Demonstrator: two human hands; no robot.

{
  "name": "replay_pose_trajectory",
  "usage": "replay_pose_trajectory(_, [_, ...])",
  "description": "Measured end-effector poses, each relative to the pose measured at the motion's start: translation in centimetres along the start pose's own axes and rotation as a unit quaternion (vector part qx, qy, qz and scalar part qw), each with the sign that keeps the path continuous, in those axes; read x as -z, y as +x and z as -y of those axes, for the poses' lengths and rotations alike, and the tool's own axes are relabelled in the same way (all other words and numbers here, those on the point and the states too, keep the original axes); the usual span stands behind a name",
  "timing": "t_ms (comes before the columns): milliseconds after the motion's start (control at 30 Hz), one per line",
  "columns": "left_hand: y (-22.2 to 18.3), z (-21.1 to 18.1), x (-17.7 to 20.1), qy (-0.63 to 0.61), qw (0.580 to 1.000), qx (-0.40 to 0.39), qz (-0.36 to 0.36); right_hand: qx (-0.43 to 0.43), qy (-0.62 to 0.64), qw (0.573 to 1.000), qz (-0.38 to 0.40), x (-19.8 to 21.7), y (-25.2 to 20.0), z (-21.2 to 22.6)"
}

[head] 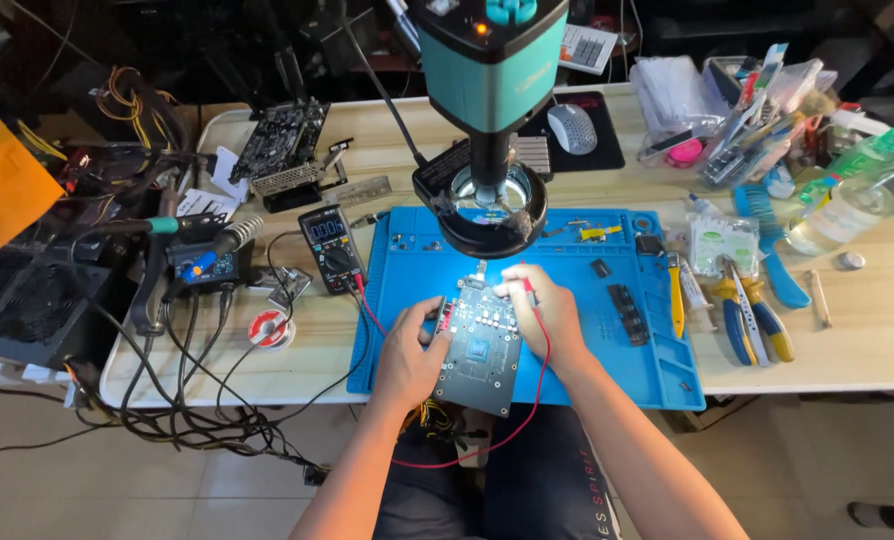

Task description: Testing a circuit board using a digital multimeter and probes on a repair bench.

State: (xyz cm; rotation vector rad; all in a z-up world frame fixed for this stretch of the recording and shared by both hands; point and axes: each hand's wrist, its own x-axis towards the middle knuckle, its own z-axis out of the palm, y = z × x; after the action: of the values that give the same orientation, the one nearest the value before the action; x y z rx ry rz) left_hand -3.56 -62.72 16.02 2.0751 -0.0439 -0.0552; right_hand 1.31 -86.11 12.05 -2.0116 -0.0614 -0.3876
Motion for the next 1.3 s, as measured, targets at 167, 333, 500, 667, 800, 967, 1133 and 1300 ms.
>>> replay_pose_trajectory(167, [0.1,-0.1,0.2,-0.009,1.000,-0.001,0.008,0.004,-0.050,0.999,0.017,0.7,0.7,0.4])
replay_pose_trajectory(333, [0.4,-1.2,0.5,-0.006,0.996,0.065,0.053,-0.058,-0.121,0.984,0.118,1.8,1.7,2.2])
replay_pose_trajectory(500, [0.7,-0.4,0.1,-0.019,0.997,0.068,0.033,-0.145,-0.116,0.976,0.111,1.5,1.5,3.0])
replay_pose_trajectory(667, [0.8,-0.6,0.4,-0.021,0.993,0.093,0.071,-0.024,-0.120,0.988,0.091,0.8,0.6,-3.6])
replay_pose_trajectory(800, [1.0,-0.8,0.5,-0.018,0.992,0.103,0.067,-0.020,-0.146,0.985,0.086,0.5,0.4,-5.8])
replay_pose_trajectory(967, [1.1,-0.9,0.5,-0.021,0.991,0.115,0.070,-0.010,-0.159,0.984,0.080,0.2,0.4,-7.1])
replay_pose_trajectory(1133, [1.1,-0.7,0.3,-0.028,0.992,0.107,0.054,-0.016,-0.157,0.984,0.085,0.2,0.3,-6.8])
replay_pose_trajectory(1300, [1.1,-0.3,0.2,-0.024,0.991,0.112,0.062,-0.016,-0.129,0.988,0.078,0.4,0.3,-5.6])
